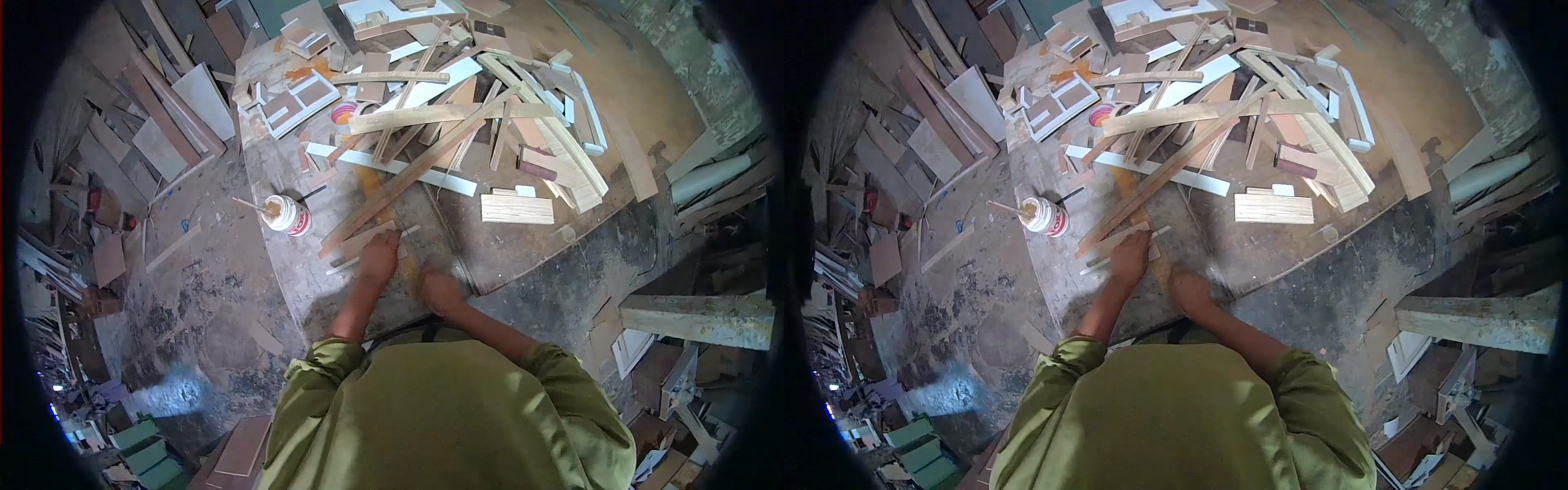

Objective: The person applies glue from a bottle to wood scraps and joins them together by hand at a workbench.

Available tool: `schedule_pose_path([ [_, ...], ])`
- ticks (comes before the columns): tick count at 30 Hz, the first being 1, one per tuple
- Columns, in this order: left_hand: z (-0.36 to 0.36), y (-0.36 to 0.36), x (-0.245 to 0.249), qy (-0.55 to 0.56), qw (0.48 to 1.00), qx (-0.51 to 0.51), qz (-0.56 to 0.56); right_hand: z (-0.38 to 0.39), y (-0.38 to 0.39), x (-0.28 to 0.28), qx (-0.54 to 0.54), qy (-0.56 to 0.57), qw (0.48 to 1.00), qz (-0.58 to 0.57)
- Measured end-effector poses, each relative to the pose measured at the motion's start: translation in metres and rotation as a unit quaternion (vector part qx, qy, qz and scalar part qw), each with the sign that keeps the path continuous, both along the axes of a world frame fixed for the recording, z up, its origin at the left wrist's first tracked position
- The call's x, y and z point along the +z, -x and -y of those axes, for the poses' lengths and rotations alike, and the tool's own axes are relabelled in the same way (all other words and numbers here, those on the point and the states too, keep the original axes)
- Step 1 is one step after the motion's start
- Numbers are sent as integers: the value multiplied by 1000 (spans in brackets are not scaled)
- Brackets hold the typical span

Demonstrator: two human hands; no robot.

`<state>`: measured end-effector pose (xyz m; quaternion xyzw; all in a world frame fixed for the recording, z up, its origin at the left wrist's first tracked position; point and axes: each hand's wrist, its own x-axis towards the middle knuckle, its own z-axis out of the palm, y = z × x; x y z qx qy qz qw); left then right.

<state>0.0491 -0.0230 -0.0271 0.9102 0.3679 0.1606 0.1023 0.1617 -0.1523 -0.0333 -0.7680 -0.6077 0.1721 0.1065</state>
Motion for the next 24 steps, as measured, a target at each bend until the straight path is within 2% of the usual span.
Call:
schedule_pose_path([
  [3,0,1,7,53,998,-14,-27,-41,0,-13,-15,-36,999,10],
  [5,0,2,5,42,999,-12,-20,-60,-2,-10,-16,-47,999,3],
  [8,-2,0,-5,20,1000,5,-5,-37,-4,-1,20,-93,995,4],
  [11,2,0,-4,7,1000,4,-10,1,0,10,-17,52,998,-15],
  [17,0,-1,4,6,1000,-11,7,-48,-1,8,-18,-94,995,-2],
  [20,2,0,1,5,1000,-25,-14,-55,-5,-12,-13,-71,997,-12],
  [24,1,-1,-5,-6,1000,8,-22,-29,2,4,-12,-22,1000,6],
])
